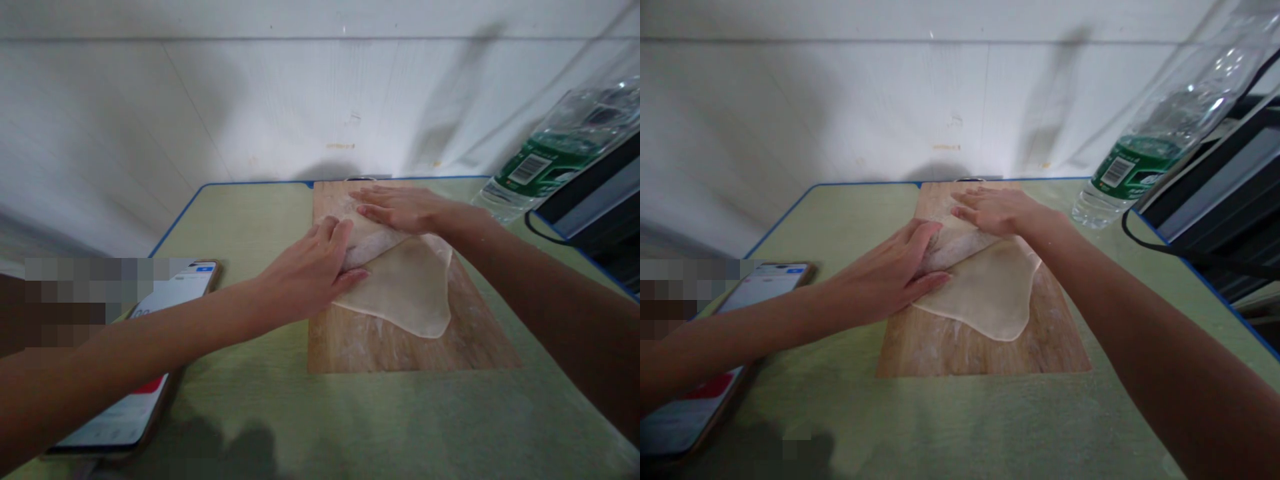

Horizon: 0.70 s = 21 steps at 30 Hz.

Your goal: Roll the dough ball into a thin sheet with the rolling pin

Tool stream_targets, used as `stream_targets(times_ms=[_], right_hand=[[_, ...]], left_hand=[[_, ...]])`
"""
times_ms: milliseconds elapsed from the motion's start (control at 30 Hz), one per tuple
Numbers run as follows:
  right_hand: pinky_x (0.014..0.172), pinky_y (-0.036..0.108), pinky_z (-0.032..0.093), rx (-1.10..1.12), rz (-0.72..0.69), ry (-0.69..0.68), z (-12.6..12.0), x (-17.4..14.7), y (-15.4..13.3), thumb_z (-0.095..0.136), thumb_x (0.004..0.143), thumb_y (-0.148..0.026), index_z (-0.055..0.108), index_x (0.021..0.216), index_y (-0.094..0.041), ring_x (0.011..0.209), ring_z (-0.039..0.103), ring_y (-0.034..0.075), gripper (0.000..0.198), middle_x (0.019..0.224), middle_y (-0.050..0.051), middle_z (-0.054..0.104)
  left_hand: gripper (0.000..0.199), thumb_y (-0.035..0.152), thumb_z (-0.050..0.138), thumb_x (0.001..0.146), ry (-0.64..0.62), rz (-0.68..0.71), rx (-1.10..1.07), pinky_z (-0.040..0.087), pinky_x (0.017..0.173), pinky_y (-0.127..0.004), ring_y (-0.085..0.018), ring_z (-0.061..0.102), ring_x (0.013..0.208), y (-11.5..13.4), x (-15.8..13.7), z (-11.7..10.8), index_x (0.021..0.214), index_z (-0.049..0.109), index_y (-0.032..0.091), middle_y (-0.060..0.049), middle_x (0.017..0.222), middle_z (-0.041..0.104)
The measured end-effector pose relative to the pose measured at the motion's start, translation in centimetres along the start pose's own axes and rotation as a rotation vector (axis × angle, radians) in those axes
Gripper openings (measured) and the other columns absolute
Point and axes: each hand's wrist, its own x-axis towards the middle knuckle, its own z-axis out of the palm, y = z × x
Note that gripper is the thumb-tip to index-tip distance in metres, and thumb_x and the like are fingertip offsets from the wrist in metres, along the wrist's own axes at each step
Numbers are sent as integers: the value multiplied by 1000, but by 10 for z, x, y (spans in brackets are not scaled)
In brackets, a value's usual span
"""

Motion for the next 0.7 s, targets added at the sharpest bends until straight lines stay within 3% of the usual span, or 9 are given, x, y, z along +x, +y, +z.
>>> stream_targets(times_ms=[100, 300, 533, 700], right_hand=[[115, 45, 21, -7, -7, 22, -1, 5, -2, 22, 95, -55, 37, 145, -17, 139, 29, 26, 66, 151, 6, 33], [110, 51, 30, 62, 58, 95, 3, 13, 6, 21, 93, -60, 36, 146, -26, 136, 36, 28, 65, 149, 3, 39], [105, 47, 37, 96, 71, 198, 3, 25, 6, 24, 93, -59, 47, 139, -28, 127, 48, 27, 60, 140, 2, 51], [97, 46, 42, 2, 71, 275, 3, 36, 9, 19, 95, -58, 54, 133, -26, 117, 56, 27, 61, 128, 5, 61]], left_hand=[[42, 47, 51, 86, 11, 14, -13, 46, 92, -40, -25, 55, 106, -2, 2, -1, 116, 42, 19, -11, 116, 52], [36, 46, 52, 87, -1, -17, 26, 48, 82, -34, -22, 61, 95, -6, 8, -5, 111, 47, 19, -8, 109, 55], [26, 32, 34, 96, 61, 90, 118, 47, 75, -29, -17, 63, 84, -16, 12, -10, 104, 53, 16, -6, 91, 63], [26, 24, 31, 96, 83, 95, 194, 45, 70, -27, -16, 61, 75, -26, 17, -13, 98, 56, 16, -4, 80, 63]])
